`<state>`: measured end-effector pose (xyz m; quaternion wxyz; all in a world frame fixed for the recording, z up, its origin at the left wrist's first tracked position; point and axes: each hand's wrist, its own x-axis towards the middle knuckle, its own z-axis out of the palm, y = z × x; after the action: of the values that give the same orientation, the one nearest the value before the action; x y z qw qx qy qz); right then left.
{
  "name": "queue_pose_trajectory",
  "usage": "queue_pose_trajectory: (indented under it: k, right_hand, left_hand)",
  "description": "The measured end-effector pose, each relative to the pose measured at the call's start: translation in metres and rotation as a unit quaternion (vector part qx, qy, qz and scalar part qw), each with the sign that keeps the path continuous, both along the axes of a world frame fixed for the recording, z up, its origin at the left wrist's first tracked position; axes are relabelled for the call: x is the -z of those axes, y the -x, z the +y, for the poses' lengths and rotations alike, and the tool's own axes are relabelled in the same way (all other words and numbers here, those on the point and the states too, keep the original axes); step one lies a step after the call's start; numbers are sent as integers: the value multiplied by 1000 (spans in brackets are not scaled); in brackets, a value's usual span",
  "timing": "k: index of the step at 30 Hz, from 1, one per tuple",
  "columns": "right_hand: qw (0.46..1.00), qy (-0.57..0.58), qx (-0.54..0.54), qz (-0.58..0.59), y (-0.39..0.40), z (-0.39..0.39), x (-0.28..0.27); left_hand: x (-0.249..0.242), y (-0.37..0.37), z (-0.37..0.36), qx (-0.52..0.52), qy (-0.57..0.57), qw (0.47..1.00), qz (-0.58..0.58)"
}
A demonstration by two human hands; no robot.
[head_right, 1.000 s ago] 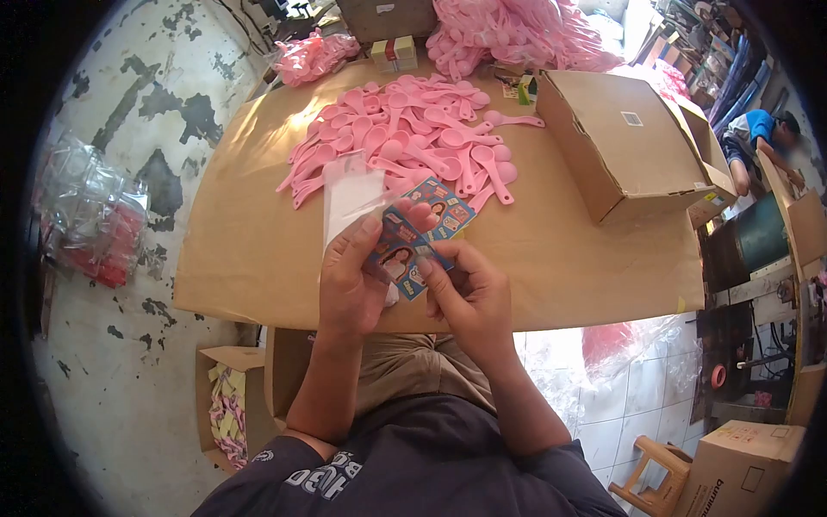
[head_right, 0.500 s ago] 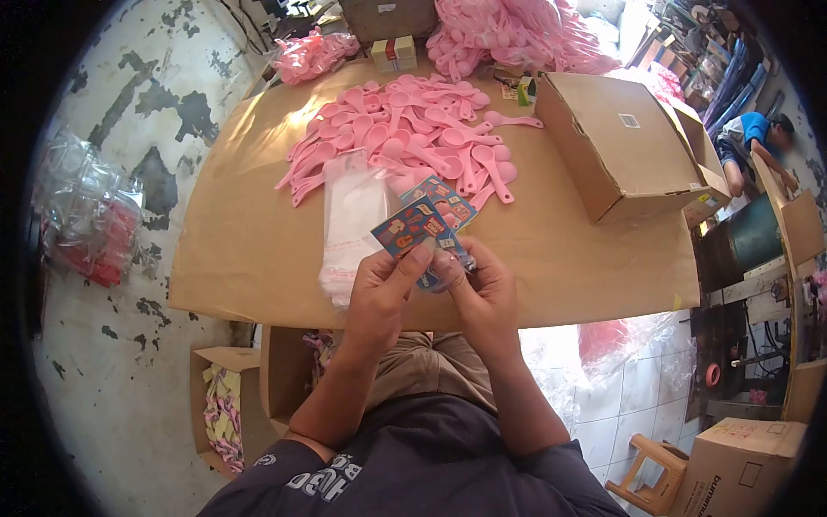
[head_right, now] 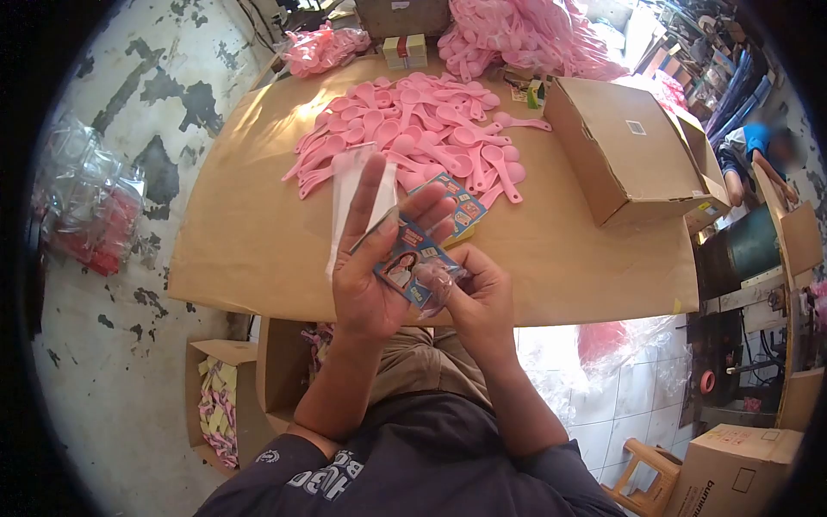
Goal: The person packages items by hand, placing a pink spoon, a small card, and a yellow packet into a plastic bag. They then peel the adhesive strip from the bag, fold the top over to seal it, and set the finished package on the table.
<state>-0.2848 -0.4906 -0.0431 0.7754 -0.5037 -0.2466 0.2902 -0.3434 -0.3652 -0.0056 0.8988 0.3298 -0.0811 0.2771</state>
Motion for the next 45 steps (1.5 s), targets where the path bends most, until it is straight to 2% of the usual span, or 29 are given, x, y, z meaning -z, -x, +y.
queue_pose_trajectory:
  k: [2,5,6,10,12,13,15,16,17,19,20,21,23,24,26,30,32,36,38,39,41,42,44,45]
  right_hand:
    - [1000,-17,26,-1,2,3,-2]
    - [995,-37,92,-6,7,13,-3]
    - [991,-41,130,-10,9,15,-3]
    - [981,-62,178,-38,9,19,6]
    - [948,-52,271,-162,13,18,3]
    - [947,-51,273,-162,10,12,3]
    - [886,47,202,-415,2,-4,2]
    - [860,39,197,-468,-5,-4,-2]
    - [859,41,199,-470,-14,-6,-2]
    - [864,125,221,-435,-34,-14,-4]
    - [869,233,221,-376,-46,-19,-11]
    - [868,235,224,-375,-64,-20,-10]
    - [755,389,275,-450,-98,-15,-4]
    - [754,389,279,-450,-107,-9,-6]
    - [725,506,236,-403,-120,2,-10]
    - [714,477,239,-452,-131,12,5]
    - [729,460,254,-438,-133,7,11]
    - [755,434,275,-407,-131,-18,16]
    - [800,360,317,-360,-115,-32,7]
    - [804,357,308,-362,-104,-37,4]
    - [928,256,168,-212,-78,-50,-3]
    - [930,254,162,-209,-63,-52,-8]
    - [969,226,13,-97,-33,-52,-16]
    - [971,215,-4,-106,-27,-51,-9]
  left_hand:
    - [2,-1,-7,31,34,999,-11]
    - [13,-3,-12,45,18,999,13]
    - [7,-2,-16,30,15,999,41]
    - [12,-4,-10,22,7,999,37]
    - [9,-3,-6,-31,-22,996,79]
    - [11,-3,-3,-27,-22,996,80]
    - [16,-3,8,-69,61,993,76]
    - [17,0,15,-74,98,989,87]
    - [20,3,27,-70,99,989,86]
    - [26,9,47,-94,146,983,66]
    - [26,12,51,-91,147,983,65]
    - [25,16,53,-117,131,982,68]
    - [24,21,50,-140,113,981,71]
    - [24,22,45,-133,91,984,77]
    - [23,24,36,-122,67,987,78]
    - [22,24,31,-129,7,988,79]
    - [23,27,34,-138,-1,987,80]
    - [16,28,50,-227,29,972,60]
    - [15,29,59,-293,43,955,19]
    - [14,31,62,-303,43,952,21]
    - [10,33,66,-304,41,951,-44]
    - [10,33,69,-310,38,949,-40]
    - [9,29,69,-272,62,958,-65]
    - [9,26,67,-266,60,960,-63]
